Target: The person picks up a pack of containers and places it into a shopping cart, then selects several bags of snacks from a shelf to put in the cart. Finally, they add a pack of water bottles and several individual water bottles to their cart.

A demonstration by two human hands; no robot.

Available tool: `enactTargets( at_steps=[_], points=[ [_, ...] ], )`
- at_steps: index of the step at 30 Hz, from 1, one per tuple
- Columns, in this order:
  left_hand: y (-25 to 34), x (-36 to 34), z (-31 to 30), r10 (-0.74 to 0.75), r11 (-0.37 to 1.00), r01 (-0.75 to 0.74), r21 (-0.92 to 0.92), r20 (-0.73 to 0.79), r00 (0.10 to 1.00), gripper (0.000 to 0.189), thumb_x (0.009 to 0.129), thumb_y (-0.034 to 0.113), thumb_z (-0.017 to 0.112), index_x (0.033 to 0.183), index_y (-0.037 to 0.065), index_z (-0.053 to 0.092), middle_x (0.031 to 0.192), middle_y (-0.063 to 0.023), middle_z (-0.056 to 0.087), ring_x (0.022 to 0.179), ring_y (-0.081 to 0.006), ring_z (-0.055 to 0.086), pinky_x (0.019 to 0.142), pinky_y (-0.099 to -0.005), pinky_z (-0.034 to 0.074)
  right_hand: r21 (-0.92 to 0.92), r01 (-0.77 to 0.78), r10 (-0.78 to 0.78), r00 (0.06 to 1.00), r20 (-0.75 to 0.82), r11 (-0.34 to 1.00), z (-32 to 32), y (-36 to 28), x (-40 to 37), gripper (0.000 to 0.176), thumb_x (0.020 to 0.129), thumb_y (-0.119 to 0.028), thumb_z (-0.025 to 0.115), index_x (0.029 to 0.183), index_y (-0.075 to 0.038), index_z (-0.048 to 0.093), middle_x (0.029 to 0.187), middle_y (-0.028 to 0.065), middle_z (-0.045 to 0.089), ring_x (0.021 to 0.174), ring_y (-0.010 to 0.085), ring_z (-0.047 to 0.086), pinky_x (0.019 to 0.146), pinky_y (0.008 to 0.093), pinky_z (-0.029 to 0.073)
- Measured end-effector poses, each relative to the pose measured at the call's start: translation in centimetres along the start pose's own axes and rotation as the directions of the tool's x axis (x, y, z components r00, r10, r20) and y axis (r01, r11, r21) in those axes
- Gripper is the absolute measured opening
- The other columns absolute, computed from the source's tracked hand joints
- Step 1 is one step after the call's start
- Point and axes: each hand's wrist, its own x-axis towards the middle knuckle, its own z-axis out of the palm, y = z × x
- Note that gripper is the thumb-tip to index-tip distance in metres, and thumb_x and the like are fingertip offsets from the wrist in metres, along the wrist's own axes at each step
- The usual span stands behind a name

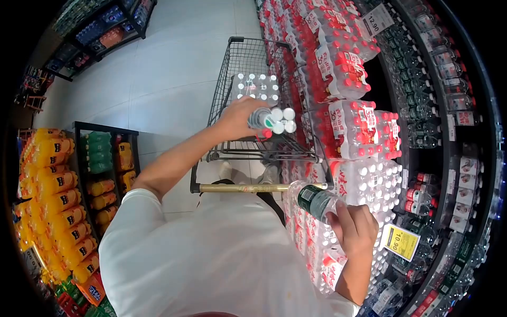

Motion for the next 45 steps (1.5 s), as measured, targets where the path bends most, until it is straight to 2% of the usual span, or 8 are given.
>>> enactTargets(
  at_steps=[8,11,17,18,27,33,37,45],
  points=[
    [-15.5,0.5,9.1,-0.12,0.962,0.103,0.252,0.051,0.992,0.072,0.067,0.004,0.076,0.134,0.012,0.052,0.142,-0.0143,0.05,0.125,-0.0345,0.052,0.099,-0.0426,0.049,-0.175,-0.218,0.227,0.973,0.037,0.96,-2.7,-1.6,-6.8,0.028,0.074,0.001,0.08,0.097,0.002,0.064,0.077,0.0115,0.061,0.063,0.0268,0.058,0.051,0.0359,0.047],
    [-20.0,-2.3,14.5,-0.459,0.882,0.361,0.304,0.376,0.805,0.07,0.073,-0.003,0.065,0.139,0.013,0.049,0.154,-0.0211,0.035,0.126,-0.0392,0.052,0.098,-0.0445,0.049,-0.2,-0.279,0.293,0.955,0.047,0.939,-3.5,-1.6,-8.8,0.026,0.075,0.003,0.078,0.097,0.002,0.064,0.076,0.0116,0.06,0.063,0.0274,0.058,0.051,0.0361,0.046],
    [-19.1,-2.4,18.0,-0.536,0.844,0.444,0.302,0.445,0.717,0.073,0.077,-0.001,0.057,0.147,0.011,0.041,0.161,-0.0246,0.015,0.126,-0.0439,0.053,0.101,-0.0463,0.047,-0.084,-0.335,0.333,0.942,-0.039,0.938,-3.8,1.0,-12.0,0.025,0.075,0.005,0.077,0.095,0.002,0.063,0.078,0.0132,0.062,0.062,0.0283,0.058,0.051,0.0358,0.047],
    [-20.1,-3.1,19.0,-0.512,0.858,0.446,0.255,0.358,0.78,0.068,0.077,-0.001,0.056,0.144,0.01,0.047,0.153,-0.0257,0.035,0.122,-0.0412,0.056,0.101,-0.0454,0.047,-0.067,-0.314,0.311,0.949,-0.049,0.947,-3.7,2.0,-12.3,0.026,0.074,0.005,0.078,0.094,0.002,0.062,0.078,0.0128,0.063,0.062,0.0277,0.058,0.051,0.036,0.046],
    [2.0,-0.5,14.4,-0.31,0.785,0.392,-0.479,0.244,0.919,0.044,0.087,0.0,0.062,0.131,0.007,0.056,0.125,-0.0054,0.063,0.118,-0.0164,0.058,0.093,-0.031,0.048,-0.038,0.064,-0.073,0.955,-0.286,0.997,-0.6,9.9,-8.2,0.027,0.067,0.001,0.08,0.089,-0.002,0.066,0.064,0.0016,0.053,0.054,0.0161,0.053,0.044,0.0283,0.039],
    [21.4,0.9,11.4,0.193,0.974,-0.18,-0.139,0.087,0.977,0.079,0.073,0.022,0.077,0.143,0.006,0.045,0.137,-0.0134,0.054,0.127,-0.0336,0.05,0.106,-0.0442,0.04,0.163,0.502,-0.438,0.843,-0.314,0.85,4.8,10.1,-3.5,0.025,0.071,-0.009,0.069,0.095,-0.003,0.068,0.071,-0.0017,0.051,0.064,0.0138,0.052,0.049,0.0261,0.04],
    [21.8,-1.1,12.1,0.027,0.987,-0.038,0.157,0.072,0.997,0.062,0.071,0.024,0.075,0.129,0.009,0.057,0.129,-0.008,0.061,0.12,-0.028,0.056,0.096,-0.042,0.044,0.28,0.649,-0.449,0.719,-0.531,0.708,8.5,9.2,-2.1,0.029,0.069,-0.011,0.069,0.096,-0.003,0.069,0.073,-0.0002,0.051,0.068,0.0145,0.053,0.053,0.0272,0.045],
    [16.1,-3.7,7.8,-0.164,0.848,0.189,0.496,-0.094,0.982,0.061,0.066,0.017,0.083,0.122,0.013,0.06,0.128,-0.0045,0.063,0.118,-0.0284,0.06,0.094,-0.0406,0.048,0.588,0.341,-0.118,0.916,-0.384,0.733,10.5,11.6,-4.4,0.029,0.076,-0.003,0.073,0.105,-0.006,0.068,0.093,0.0064,0.069,0.078,0.0234,0.069,0.066,0.0331,0.056]
  ],
)
